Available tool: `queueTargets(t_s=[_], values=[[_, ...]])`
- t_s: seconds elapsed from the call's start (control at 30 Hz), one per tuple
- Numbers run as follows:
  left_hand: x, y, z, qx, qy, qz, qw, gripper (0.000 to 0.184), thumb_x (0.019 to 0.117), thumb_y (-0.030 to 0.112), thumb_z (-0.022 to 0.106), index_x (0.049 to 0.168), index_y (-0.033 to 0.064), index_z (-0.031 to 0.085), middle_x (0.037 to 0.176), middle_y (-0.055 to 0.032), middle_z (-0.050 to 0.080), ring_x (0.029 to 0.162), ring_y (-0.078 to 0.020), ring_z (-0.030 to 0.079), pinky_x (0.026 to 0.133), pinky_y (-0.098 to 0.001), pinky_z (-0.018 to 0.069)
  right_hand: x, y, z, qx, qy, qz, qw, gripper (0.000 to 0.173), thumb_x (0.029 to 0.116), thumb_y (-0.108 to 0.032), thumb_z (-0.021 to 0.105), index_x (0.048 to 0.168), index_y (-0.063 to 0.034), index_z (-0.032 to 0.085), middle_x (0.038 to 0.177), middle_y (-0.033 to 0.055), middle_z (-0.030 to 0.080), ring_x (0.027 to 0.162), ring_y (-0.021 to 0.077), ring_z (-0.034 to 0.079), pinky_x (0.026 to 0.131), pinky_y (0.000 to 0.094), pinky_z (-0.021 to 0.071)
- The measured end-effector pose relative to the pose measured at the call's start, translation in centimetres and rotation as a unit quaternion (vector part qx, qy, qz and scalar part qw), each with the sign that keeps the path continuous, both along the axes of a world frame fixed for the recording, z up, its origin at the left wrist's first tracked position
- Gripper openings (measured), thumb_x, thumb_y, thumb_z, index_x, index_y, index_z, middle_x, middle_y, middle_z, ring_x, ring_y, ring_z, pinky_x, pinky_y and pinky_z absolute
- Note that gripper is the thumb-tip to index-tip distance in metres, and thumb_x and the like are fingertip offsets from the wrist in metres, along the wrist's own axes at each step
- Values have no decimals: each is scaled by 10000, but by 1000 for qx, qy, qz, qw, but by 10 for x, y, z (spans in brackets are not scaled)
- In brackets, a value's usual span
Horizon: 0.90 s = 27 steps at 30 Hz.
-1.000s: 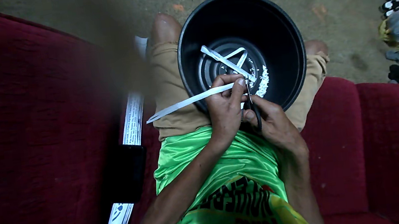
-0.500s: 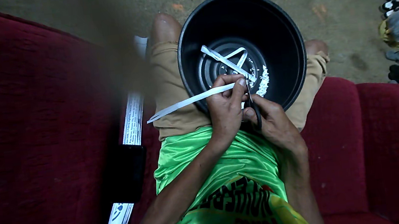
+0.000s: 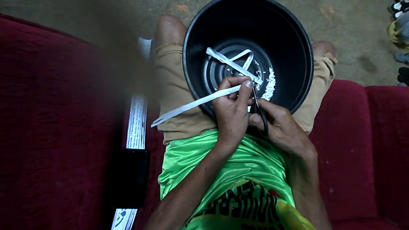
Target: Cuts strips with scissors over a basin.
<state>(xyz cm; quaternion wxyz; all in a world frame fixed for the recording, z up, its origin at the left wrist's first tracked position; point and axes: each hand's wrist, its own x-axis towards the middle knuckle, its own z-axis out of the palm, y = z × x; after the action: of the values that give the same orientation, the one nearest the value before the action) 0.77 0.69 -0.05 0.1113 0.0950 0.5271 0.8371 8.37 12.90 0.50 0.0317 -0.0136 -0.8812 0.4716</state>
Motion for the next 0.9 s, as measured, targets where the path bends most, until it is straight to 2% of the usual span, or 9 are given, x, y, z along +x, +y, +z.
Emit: queueTargets(t_s=[0.5,0.9], values=[[1,1,0,1,-10,-3,1000,103,1033,59,593,1126,25,624,910,-79,683,734,-114,676,683,-237,592,-2,1,-2,-8,15,-4,1000,416,1025,-476,558,1199,-110,650,701,-58,535,547,26,479,491,205,432],[-1,-1,-1,-10,-11,-12,1000,108,1037,66,589,1128,20,625,921,-83,682,748,-125,677,702,-258,596,-1,0,-3,-14,7,-16,1000,394,1035,-456,551,1198,-112,654,711,-46,546,553,41,492,500,221,447]])
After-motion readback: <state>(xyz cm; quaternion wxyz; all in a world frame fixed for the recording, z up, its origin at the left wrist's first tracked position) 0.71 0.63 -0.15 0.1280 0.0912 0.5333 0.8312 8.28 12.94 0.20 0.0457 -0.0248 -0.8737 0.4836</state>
